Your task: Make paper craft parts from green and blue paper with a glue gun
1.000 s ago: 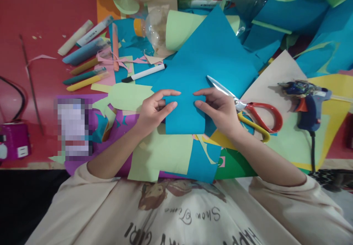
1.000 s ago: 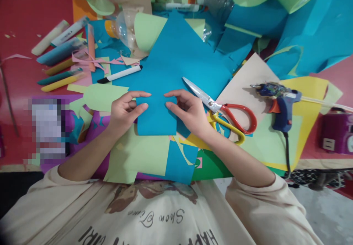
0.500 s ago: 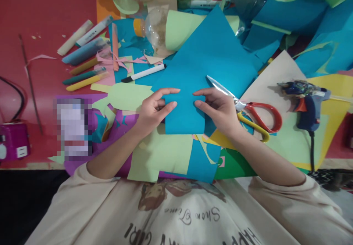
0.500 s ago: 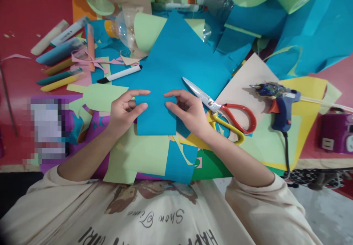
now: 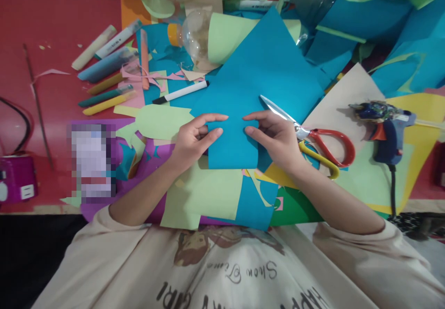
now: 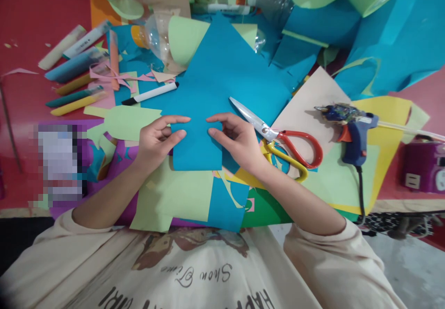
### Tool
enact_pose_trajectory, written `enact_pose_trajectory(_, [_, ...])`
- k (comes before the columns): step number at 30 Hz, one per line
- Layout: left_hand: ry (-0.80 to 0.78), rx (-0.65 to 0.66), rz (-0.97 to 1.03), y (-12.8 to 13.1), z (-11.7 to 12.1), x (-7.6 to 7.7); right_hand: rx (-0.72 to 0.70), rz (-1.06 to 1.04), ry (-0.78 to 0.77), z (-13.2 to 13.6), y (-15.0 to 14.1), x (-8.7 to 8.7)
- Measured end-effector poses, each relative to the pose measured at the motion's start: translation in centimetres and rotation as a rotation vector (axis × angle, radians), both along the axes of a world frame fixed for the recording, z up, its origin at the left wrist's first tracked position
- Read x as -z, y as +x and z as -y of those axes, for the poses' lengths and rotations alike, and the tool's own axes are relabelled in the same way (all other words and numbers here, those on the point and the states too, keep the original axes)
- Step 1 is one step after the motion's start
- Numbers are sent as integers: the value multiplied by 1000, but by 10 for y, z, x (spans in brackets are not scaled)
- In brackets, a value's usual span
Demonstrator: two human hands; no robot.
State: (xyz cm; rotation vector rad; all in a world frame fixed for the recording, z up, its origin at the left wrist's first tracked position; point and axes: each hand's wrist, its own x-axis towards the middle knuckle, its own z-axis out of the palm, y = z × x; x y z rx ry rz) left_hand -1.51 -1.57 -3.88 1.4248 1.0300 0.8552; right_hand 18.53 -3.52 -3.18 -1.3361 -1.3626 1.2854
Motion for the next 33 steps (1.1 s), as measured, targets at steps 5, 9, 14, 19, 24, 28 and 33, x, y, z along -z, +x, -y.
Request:
enact_pose_trajectory(5, [2, -3, -11, -1, 0, 0, 19, -19, 9, 1, 0, 1])
enact_pose_trajectory(9, [6, 2, -6, -1, 0, 0, 48, 34, 18, 2, 0, 2])
enact_pose_trajectory(14, [0, -5, -16, 0, 0, 0, 69, 77, 41, 2, 1, 2])
enact_pose_trajectory(19, [1, 1, -9, 0, 1, 0, 53, 98, 52, 2, 1, 2])
enact_pose_trajectory(24, [10, 5, -15, -1, 1, 0, 79, 72, 58, 2, 0, 1])
enact_pose_trajectory(28, [6, -1, -15, 0, 0, 0, 86, 54, 31, 2, 0, 1])
enact_pose_trajectory(33, [5, -12, -7, 0, 0, 2, 78, 25, 16, 1, 0, 0])
